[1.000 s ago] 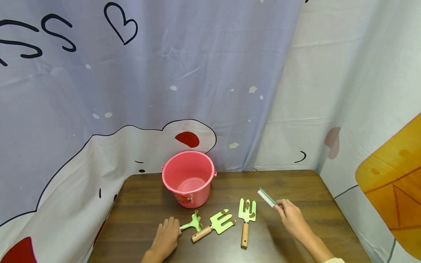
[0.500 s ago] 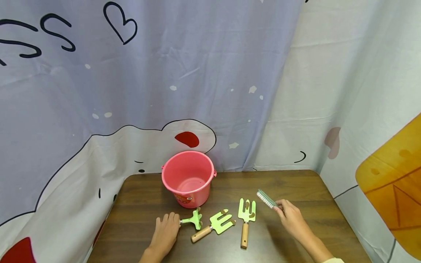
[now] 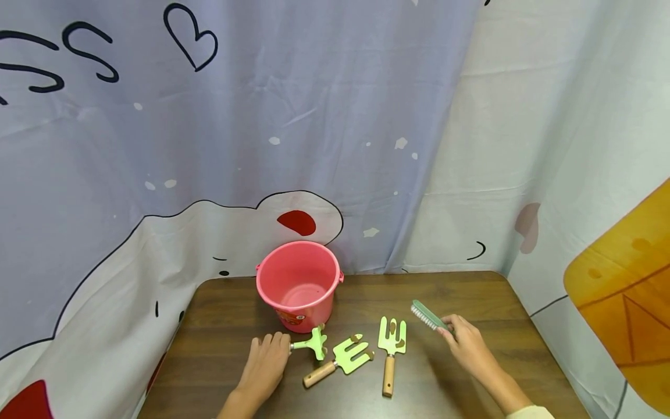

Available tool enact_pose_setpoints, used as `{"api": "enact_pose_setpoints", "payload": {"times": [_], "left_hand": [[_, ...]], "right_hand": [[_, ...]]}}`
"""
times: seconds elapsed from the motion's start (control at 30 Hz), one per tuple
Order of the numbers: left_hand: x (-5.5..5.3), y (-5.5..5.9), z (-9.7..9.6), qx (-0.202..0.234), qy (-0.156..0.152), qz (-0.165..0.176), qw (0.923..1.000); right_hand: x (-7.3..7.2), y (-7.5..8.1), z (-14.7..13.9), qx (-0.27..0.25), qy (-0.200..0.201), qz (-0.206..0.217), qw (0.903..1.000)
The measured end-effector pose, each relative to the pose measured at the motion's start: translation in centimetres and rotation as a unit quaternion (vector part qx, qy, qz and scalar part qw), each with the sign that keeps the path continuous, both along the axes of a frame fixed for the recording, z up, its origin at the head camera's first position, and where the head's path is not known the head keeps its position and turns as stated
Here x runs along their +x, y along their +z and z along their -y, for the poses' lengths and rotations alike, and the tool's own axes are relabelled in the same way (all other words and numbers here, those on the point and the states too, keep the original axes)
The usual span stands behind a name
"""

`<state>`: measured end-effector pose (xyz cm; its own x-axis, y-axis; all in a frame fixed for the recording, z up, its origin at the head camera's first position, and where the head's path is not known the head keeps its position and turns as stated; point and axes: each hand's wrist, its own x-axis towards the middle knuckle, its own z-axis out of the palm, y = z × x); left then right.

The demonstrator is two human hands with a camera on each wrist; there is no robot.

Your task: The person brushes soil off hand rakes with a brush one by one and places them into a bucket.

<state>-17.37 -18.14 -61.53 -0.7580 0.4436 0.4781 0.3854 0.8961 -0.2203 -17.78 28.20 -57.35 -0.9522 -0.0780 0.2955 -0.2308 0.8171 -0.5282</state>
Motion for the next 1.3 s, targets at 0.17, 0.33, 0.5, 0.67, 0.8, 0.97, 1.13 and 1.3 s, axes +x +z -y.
{"api": "enact_pose_setpoints", "payload": {"times": [0.17,0.33,0.5,0.67,0.8,0.97,1.13,1.3], "left_hand": [[-0.1,1.0,-0.5,-0.005,-0.01,0.005,0.9999],[-0.2,2.1,-1.3,0.007,-0.029,-0.019,0.9994],[-0.3,3.1,-2.1,0.01,-0.044,-0.053,0.9976],[-0.4,3.9,-2.7,0.025,-0.065,-0.068,0.9952],[-0.5,4.5,-3.3,0.011,-0.06,-0.06,0.9964],[-0.6,5.3,-4.4,-0.007,-0.066,-0.061,0.9959],[-0.9,6.3,-5.9,-0.014,-0.072,-0.08,0.994],[-1.4,6.9,-7.2,-0.02,-0.074,-0.083,0.9936]], "right_hand": [[0.0,-0.2,-0.2,-0.001,0.002,0.008,1.0],[-0.1,-0.2,-0.2,-0.003,0.001,0.007,1.0],[0.0,-0.1,0.0,-0.004,-0.001,0.007,1.0],[0.1,0.1,0.2,-0.007,0.002,0.011,0.9999],[0.0,0.2,0.5,-0.006,0.001,0.002,1.0],[-0.3,0.4,1.1,-0.005,0.0,-0.025,0.9997],[-0.7,0.5,2.1,-0.009,0.01,-0.043,0.999],[-0.8,0.7,2.9,-0.019,0.02,-0.035,0.999]]}}
